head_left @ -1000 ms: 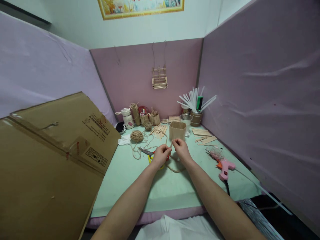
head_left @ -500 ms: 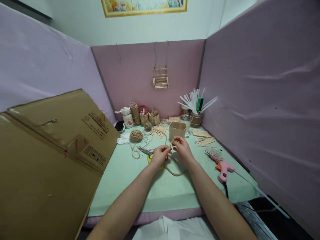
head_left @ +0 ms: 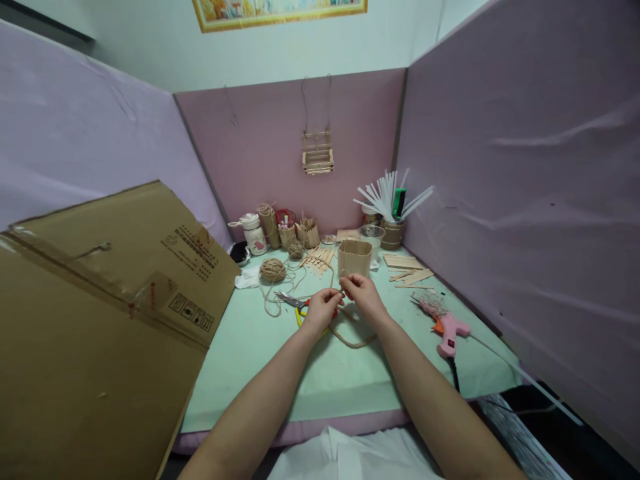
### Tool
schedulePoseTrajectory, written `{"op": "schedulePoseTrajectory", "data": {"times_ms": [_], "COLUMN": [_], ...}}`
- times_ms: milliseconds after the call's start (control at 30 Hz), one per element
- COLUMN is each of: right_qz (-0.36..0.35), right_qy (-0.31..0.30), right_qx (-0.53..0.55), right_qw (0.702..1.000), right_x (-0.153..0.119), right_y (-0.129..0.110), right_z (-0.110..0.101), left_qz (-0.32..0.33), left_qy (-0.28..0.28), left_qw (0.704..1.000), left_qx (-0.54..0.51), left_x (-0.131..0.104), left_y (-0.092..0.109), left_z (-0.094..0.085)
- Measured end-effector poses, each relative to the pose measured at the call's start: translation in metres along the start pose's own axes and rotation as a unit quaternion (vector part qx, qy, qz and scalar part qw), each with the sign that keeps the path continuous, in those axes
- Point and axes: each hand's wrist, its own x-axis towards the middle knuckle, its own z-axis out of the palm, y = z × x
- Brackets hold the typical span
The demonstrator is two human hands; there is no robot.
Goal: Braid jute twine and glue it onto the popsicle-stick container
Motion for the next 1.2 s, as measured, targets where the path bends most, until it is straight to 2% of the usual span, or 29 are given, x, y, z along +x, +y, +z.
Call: {"op": "schedulePoseTrajectory", "data": {"times_ms": [167, 433, 533, 633, 833, 1000, 1200], "right_qz": [-0.030, -0.092, -0.100, -0.088, -0.047, -0.047, -0.053], "right_qy": [0.027, 0.101, 0.106, 0.099, 0.079, 0.068, 0.032], "right_qx": [-0.028, -0.137, -0.170, -0.159, -0.143, -0.121, -0.094], "right_qw": [0.999, 0.981, 0.975, 0.978, 0.985, 0.989, 0.994], "right_x": [-0.001, -0.006, -0.006, -0.004, -0.001, -0.003, -0.005], "right_y": [-0.004, -0.007, -0.003, 0.000, -0.001, -0.002, -0.004], "right_z": [0.000, 0.001, 0.004, 0.004, 0.000, 0.002, 0.004], "left_qz": [0.029, 0.062, 0.058, 0.043, 0.029, 0.066, 0.108], "left_qy": [0.000, -0.064, -0.096, -0.107, -0.062, -0.026, 0.046], "left_qw": [1.000, 0.995, 0.993, 0.993, 0.998, 0.997, 0.991], "left_qx": [0.013, 0.049, 0.045, 0.034, 0.005, 0.019, 0.060], "left_x": [-0.001, -0.004, -0.008, -0.011, -0.004, 0.003, 0.002], "left_y": [0.001, 0.006, 0.014, 0.019, 0.008, 0.003, 0.005], "left_z": [0.000, 0.002, 0.001, 0.000, 0.003, -0.002, -0.004]}}
